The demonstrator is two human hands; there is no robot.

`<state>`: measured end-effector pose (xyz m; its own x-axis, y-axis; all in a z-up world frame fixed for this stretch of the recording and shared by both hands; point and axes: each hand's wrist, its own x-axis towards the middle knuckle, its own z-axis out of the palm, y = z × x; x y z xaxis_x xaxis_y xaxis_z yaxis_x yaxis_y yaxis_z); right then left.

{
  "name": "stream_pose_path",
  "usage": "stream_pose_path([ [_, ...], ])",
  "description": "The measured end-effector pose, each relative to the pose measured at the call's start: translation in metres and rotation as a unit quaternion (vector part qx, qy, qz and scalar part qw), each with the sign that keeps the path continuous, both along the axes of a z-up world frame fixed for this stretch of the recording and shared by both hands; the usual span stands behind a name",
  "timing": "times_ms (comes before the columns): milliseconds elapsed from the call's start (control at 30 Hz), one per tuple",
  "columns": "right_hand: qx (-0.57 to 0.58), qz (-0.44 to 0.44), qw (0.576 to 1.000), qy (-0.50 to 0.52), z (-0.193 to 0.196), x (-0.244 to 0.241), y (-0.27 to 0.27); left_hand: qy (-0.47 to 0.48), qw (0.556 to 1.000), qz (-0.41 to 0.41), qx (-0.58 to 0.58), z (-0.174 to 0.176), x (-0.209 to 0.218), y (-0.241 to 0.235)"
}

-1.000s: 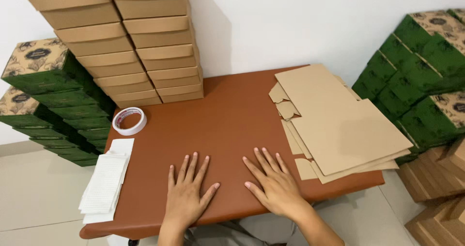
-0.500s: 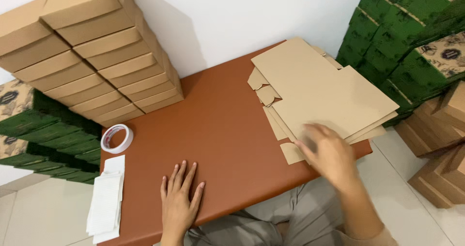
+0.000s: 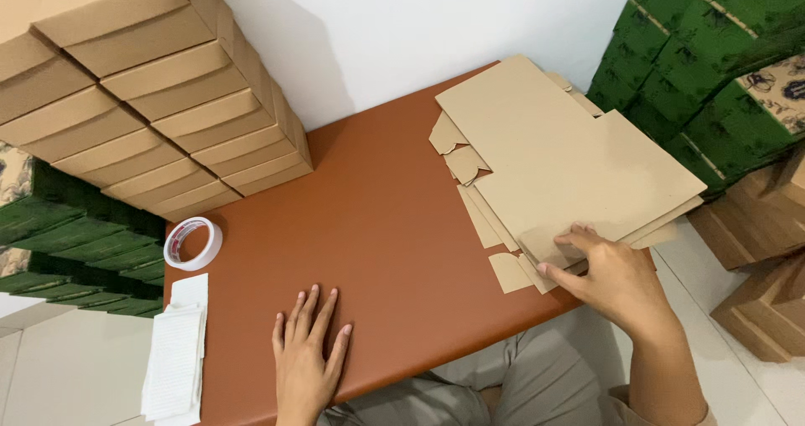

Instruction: The person assembles flat cardboard sheets into rectangular boxes by folding the flaps and securing them with adhesive tape. They place white paper inserts into the assembled boxes and stack the finished boxes on the table.

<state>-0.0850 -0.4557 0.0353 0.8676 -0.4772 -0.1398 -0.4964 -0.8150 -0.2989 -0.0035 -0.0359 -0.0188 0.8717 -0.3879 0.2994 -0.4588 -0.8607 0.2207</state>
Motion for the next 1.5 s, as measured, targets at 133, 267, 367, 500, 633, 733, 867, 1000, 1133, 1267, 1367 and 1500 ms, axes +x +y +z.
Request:
stream_pose_path([
  [133, 0.027, -0.013, 0.999, 0.039, 0.001, 0.002, 0.006, 0.001, 1.0, 0.003, -0.003, 0.002, -0.001, -0.002],
  [267, -0.111, 0.054, 0.991, -0.056, -0.037, 0.001, 0.011, 0.011, 1.0, 0.006, -0.003, 0.002, -0.001, -0.002],
  [367, -0.23, 0.084, 0.96, -0.133, -0.057, -0.001, 0.01, 0.005, 1.0, 0.004, 0.0, 0.0, 0.001, -0.001],
  [500, -0.244, 0.082, 0.957, -0.13, -0.08, -0.008, -0.01, 0.01, 1.0, 0.004, -0.007, 0.005, -0.001, -0.003],
  [633, -0.162, 0.065, 0.973, -0.15, -0.055, -0.011, -0.016, 0.013, 1.0, 0.008, -0.008, 0.003, 0.0, -0.003],
  [733, -0.174, 0.118, 0.955, -0.211, -0.06, -0.011, -0.041, 0.003, 1.0, 0.006, -0.004, 0.003, 0.0, -0.001],
  [867, -0.152, 0.148, 0.927, -0.308, -0.05, -0.007, -0.065, 0.003, 1.0, 0.003, -0.01, 0.005, -0.002, -0.002],
  [1000, -0.288, 0.155, 0.818, -0.473, 0.002, 0.01, -0.061, 0.014, 1.0, 0.006, -0.024, 0.005, -0.002, -0.002],
  [1133, -0.294, 0.19, 0.758, -0.55, 0.033, 0.015, -0.022, 0.009, 0.998, 0.013, -0.056, 0.01, -0.005, -0.001],
  [1267, -0.269, 0.358, 0.723, -0.526, 0.041, 0.003, 0.065, -0.077, 0.983, 0.006, -0.166, 0.017, -0.016, -0.001],
  [1367, -0.207, 0.425, 0.73, -0.493, 0.014, -0.015, 0.13, -0.142, 0.968, -0.044, -0.2, 0.007, -0.035, 0.01],
  [1500, -0.071, 0.474, 0.763, -0.434, -0.027, -0.028, 0.184, -0.198, 0.965, -0.124, -0.117, 0.003, -0.068, 0.018],
])
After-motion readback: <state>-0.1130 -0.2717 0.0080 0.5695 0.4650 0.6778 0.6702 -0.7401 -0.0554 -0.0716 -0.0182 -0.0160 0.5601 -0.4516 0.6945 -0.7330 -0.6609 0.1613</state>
